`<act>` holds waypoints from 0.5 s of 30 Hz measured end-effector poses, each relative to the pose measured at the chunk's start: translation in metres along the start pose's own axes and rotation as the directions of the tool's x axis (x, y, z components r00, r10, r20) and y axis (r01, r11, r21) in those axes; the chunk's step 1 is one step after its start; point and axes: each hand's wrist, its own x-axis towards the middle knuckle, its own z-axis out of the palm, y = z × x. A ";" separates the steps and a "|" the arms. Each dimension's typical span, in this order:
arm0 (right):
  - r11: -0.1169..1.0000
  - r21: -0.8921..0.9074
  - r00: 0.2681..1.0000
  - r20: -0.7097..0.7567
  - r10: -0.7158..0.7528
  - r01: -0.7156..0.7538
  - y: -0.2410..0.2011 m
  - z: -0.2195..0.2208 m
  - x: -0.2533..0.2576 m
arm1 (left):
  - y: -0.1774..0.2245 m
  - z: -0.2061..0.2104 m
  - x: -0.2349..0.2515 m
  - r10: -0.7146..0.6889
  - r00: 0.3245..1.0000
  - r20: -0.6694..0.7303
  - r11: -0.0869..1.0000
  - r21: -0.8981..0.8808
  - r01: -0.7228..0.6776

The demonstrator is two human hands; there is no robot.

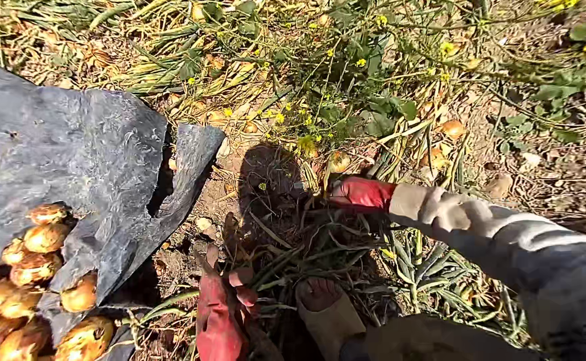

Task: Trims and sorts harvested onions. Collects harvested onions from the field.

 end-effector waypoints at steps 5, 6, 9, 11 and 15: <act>0.993 -0.045 0.986 0.118 0.114 -0.110 -0.044 0.003 -0.034 | -0.003 0.021 0.001 -0.145 0.983 0.111 0.987 0.093 0.135; 0.983 -0.045 0.979 0.091 0.183 -0.180 -0.046 -0.004 -0.037 | -0.002 0.022 -0.001 -0.170 0.980 0.106 0.981 0.114 0.158; 0.930 -0.189 0.942 -0.179 0.284 -0.317 -0.034 -0.024 -0.022 | 0.000 0.014 -0.003 -0.159 0.985 0.067 0.977 0.155 0.147; 0.884 -0.254 0.908 -0.257 0.330 -0.393 -0.028 -0.032 0.005 | 0.001 0.004 -0.004 -0.110 0.992 0.070 0.980 0.171 0.097; 0.834 -0.333 0.887 -0.301 0.349 -0.441 -0.013 -0.034 0.060 | 0.007 -0.009 -0.009 -0.052 0.998 0.028 0.988 0.145 0.047</act>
